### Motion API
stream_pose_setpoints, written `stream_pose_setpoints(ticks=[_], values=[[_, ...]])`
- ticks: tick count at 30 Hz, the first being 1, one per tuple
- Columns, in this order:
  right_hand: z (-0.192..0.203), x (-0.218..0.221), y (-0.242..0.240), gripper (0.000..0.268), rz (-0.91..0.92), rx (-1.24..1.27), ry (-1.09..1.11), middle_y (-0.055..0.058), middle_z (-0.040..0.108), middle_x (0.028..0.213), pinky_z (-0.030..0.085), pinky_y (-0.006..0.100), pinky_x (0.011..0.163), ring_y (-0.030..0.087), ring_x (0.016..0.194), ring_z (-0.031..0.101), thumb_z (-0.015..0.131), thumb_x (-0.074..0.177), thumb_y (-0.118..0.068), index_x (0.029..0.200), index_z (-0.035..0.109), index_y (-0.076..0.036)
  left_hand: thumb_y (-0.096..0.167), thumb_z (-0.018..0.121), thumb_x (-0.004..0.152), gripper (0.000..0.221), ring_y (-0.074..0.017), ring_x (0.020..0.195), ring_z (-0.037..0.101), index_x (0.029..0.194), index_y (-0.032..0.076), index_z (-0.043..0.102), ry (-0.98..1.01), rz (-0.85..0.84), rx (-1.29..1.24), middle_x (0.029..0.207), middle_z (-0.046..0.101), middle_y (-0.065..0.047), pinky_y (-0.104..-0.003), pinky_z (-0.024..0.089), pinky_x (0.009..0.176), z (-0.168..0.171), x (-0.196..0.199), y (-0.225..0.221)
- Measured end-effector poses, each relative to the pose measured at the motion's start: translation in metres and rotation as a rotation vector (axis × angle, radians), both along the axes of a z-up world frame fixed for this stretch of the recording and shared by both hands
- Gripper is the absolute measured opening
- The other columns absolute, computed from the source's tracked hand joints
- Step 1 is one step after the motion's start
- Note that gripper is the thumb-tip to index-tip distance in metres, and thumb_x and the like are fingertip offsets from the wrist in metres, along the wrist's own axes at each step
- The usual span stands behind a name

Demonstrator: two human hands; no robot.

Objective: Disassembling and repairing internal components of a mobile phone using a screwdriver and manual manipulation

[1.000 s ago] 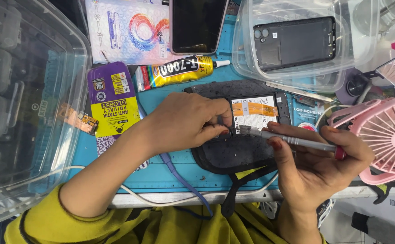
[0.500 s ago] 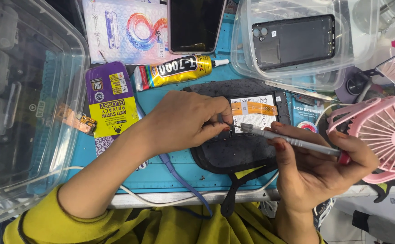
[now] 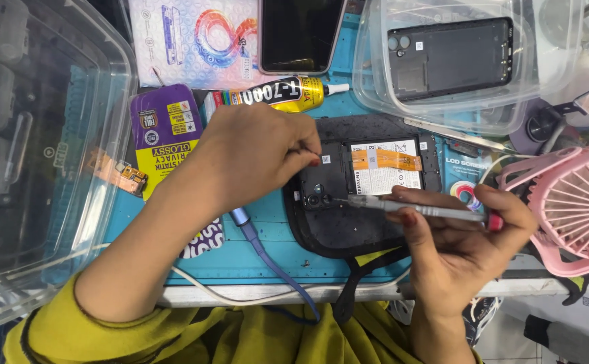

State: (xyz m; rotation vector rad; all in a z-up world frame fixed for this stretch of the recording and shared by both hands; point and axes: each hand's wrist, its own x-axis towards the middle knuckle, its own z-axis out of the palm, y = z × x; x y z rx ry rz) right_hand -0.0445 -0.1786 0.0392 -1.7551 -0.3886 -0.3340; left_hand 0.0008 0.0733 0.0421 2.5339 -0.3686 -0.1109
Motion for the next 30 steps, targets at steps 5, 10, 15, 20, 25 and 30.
stream_pose_setpoints(ticks=[5,10,15,20,25,30], values=[[-0.002,0.001,0.008,0.054,0.014,-0.018,0.046,0.037,0.067,0.101,0.063,0.033,0.069,0.032,0.071,0.072,0.063,0.097,0.007,0.129,0.024,-0.012,0.03,0.062,0.094,0.012,-0.0276,0.09,0.072,0.092,0.029,0.074,0.133,0.069,0.127,0.086,0.078,0.008,-0.051,0.051,0.066,0.0,0.0,0.005],[-0.002,0.002,0.013,0.055,0.021,0.002,0.068,0.038,0.067,0.101,0.063,0.032,0.073,0.033,0.076,0.073,0.064,0.097,0.005,0.13,0.024,-0.014,0.03,0.06,0.095,0.013,-0.0295,0.091,0.072,0.091,0.027,0.072,0.151,0.087,0.185,0.089,0.078,0.006,-0.052,0.05,0.067,-0.004,0.0,0.006],[0.006,0.015,0.012,0.071,0.085,-0.061,0.0,0.032,0.063,0.101,0.07,0.043,0.085,0.043,0.095,0.077,0.062,0.102,0.01,0.151,0.017,-0.014,0.028,0.06,0.098,0.011,-0.0297,0.076,0.072,0.092,0.026,0.069,0.064,0.14,0.276,0.082,0.075,0.004,-0.047,0.048,0.057,-0.015,0.0,0.009],[0.005,0.028,0.021,0.066,0.239,0.034,0.114,0.037,0.066,0.104,0.064,0.035,0.084,0.038,0.099,0.074,0.061,0.099,0.011,0.144,0.02,-0.013,0.029,0.059,0.1,0.01,-0.0283,0.073,0.072,0.097,0.024,0.067,-0.008,0.161,0.322,0.084,0.075,0.005,-0.047,0.048,0.053,-0.013,0.001,0.009],[0.005,0.032,0.025,0.06,0.249,0.018,0.188,0.036,0.068,0.106,0.064,0.033,0.082,0.037,0.097,0.076,0.063,0.097,0.008,0.138,0.025,-0.013,0.025,0.059,0.099,0.011,-0.0298,0.062,0.07,0.091,0.022,0.066,-0.097,0.166,0.3,0.076,0.073,0.005,-0.046,0.044,0.047,-0.019,-0.001,0.009],[0.004,0.032,0.027,0.059,0.234,0.006,0.191,0.034,0.069,0.107,0.064,0.032,0.082,0.035,0.098,0.076,0.065,0.095,0.007,0.135,0.026,-0.012,0.028,0.058,0.1,0.013,-0.0305,0.064,0.071,0.091,0.022,0.065,-0.111,0.165,0.334,0.077,0.073,0.004,-0.047,0.046,0.047,-0.016,0.0,0.008]])
